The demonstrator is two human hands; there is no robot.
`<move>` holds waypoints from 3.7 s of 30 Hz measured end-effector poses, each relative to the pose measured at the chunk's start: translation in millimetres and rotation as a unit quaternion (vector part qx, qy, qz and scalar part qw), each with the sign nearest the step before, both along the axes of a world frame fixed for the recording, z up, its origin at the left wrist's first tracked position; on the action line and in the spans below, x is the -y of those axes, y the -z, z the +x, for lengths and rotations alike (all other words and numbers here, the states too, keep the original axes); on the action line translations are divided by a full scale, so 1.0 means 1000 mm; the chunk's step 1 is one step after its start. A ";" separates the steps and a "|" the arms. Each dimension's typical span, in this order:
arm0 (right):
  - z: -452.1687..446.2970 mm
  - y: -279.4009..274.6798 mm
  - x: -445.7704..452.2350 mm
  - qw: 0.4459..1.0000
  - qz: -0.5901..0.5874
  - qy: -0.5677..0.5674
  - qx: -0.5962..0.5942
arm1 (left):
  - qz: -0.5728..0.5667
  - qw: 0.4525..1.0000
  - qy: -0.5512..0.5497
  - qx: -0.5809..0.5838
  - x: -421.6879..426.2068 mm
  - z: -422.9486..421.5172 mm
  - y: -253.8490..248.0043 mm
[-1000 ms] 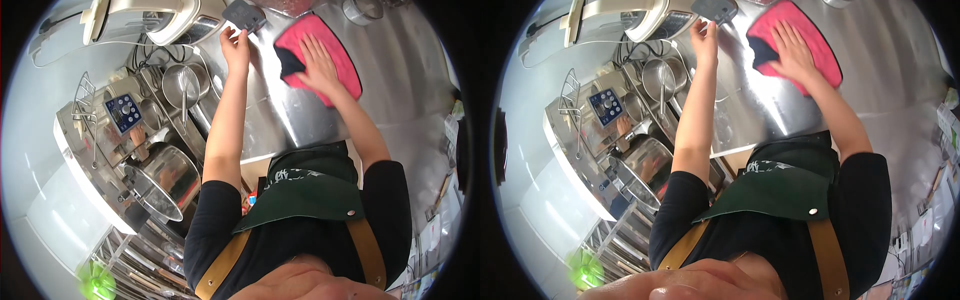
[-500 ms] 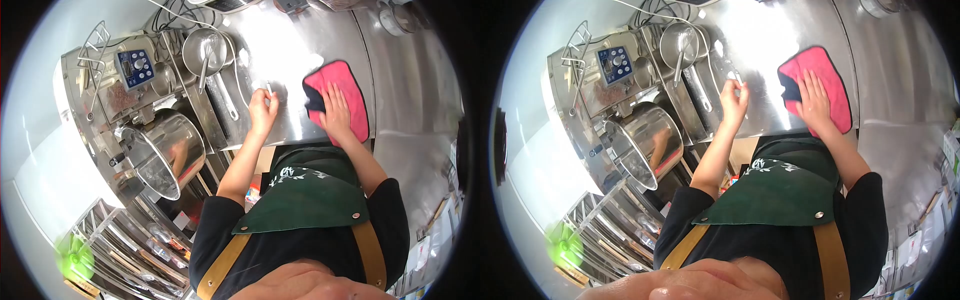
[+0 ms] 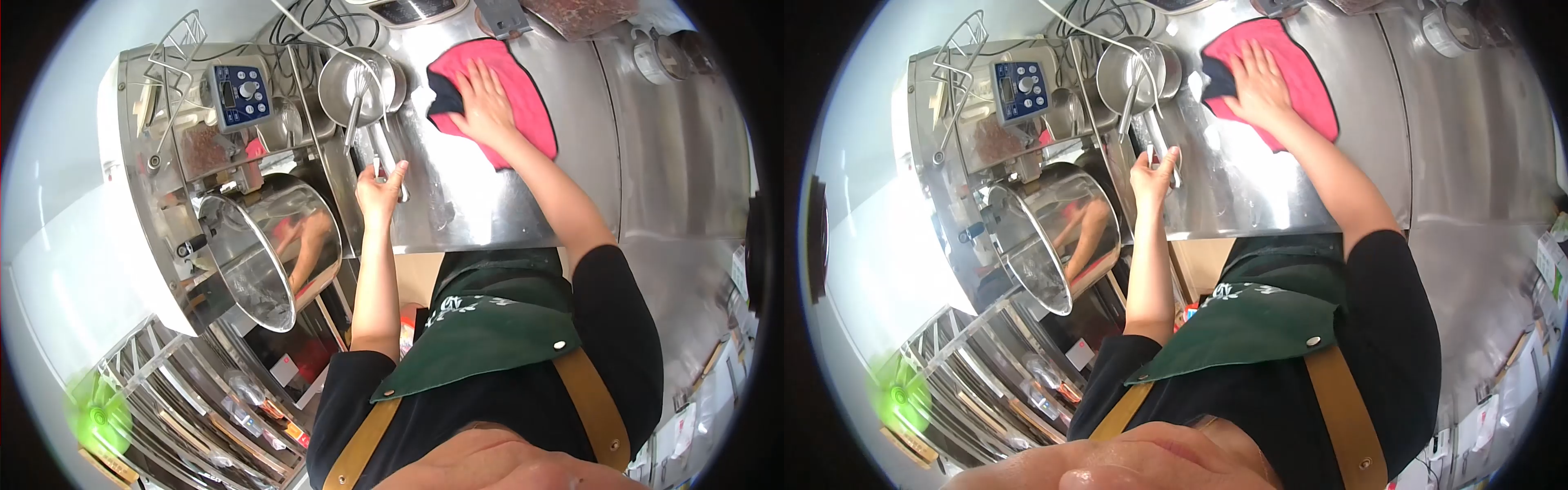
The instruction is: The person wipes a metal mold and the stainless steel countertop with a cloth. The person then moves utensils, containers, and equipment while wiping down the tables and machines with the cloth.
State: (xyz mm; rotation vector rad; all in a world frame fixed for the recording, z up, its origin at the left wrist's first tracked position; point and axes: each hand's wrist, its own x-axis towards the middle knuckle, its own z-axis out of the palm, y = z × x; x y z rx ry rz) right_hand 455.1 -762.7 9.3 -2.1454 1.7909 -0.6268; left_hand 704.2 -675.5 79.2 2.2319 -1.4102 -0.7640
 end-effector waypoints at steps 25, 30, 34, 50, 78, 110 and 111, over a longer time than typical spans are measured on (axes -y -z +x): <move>0.047 0.010 -0.206 0.931 0.029 -0.331 0.148 | -0.016 0.945 -0.062 -0.321 -0.012 0.004 -0.100; 0.048 0.018 -0.213 0.725 0.417 -0.195 0.513 | -0.029 0.945 -0.071 -0.319 -0.017 0.000 -0.112; -0.036 0.005 -0.207 0.331 0.424 0.052 0.841 | -0.018 0.950 -0.058 -0.305 -0.015 -0.008 -0.111; -0.073 0.005 -0.115 0.961 0.003 0.270 -0.060 | -0.054 0.949 -0.037 -0.308 -0.024 -0.011 -0.145; 0.183 0.033 0.192 0.940 -0.255 -0.227 0.017 | -0.148 0.948 0.003 -0.283 -0.014 0.013 -0.187; 0.165 0.027 -0.155 0.813 -0.040 -0.526 0.247 | -0.181 0.942 -0.019 -0.283 -0.053 -0.014 -0.223; 0.158 0.022 -0.159 0.821 -0.011 -0.516 0.246 | -0.183 0.940 -0.024 -0.287 -0.053 -0.014 -0.224</move>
